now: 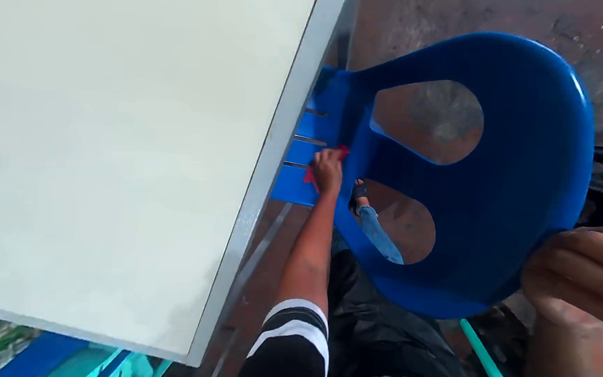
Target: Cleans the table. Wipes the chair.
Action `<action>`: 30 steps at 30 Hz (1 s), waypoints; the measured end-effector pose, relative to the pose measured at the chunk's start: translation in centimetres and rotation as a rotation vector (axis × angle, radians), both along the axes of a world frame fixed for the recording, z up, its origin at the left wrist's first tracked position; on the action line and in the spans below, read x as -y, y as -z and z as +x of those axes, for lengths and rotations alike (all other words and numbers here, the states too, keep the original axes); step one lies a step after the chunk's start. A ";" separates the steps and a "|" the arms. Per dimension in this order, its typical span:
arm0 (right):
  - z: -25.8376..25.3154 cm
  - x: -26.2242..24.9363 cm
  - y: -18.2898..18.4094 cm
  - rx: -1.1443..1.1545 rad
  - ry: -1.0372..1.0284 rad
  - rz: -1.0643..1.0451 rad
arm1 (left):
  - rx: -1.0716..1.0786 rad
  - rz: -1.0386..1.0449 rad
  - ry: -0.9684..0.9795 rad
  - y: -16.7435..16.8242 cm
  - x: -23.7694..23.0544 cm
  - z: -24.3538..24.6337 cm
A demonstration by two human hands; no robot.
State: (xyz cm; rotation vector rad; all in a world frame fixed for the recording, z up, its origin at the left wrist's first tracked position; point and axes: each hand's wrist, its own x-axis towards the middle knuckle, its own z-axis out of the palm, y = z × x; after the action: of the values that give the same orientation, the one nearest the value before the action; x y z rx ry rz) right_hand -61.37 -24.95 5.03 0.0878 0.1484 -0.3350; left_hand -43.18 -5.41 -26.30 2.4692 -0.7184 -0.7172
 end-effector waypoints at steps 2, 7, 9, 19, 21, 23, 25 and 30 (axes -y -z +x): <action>0.2 -0.1 0.0 -0.018 -0.001 -0.040 | -0.113 -0.046 0.248 -0.2 -1.5 -2.0; 0.4 0.1 0.0 0.000 -0.017 -0.064 | -0.012 -0.037 0.262 -0.2 -10.9 0.5; 0.4 0.0 -0.1 0.013 0.010 -0.044 | -0.023 0.153 -0.111 -4.2 -10.0 3.5; -0.2 -0.1 0.1 0.002 0.056 -0.072 | 0.027 -0.086 -0.107 0.6 6.4 3.8; -0.2 -0.3 0.0 -0.013 0.073 -0.060 | -0.050 -0.143 0.097 1.7 5.3 -0.6; 0.0 -0.3 0.0 -0.013 0.087 -0.050 | -0.074 -0.191 0.214 2.6 2.3 -2.3; 0.1 -0.4 -0.1 -0.025 0.092 -0.035 | -0.051 -0.161 0.284 2.0 -1.3 -0.3; 0.2 -0.3 -0.1 0.040 0.093 -0.049 | -0.288 0.335 -0.505 -17.2 3.6 7.7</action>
State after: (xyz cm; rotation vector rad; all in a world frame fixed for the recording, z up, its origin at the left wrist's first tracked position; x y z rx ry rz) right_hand -61.13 -24.68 5.15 0.0525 0.0970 -0.4295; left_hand -35.43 -9.05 -9.11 2.5945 0.1467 -1.0164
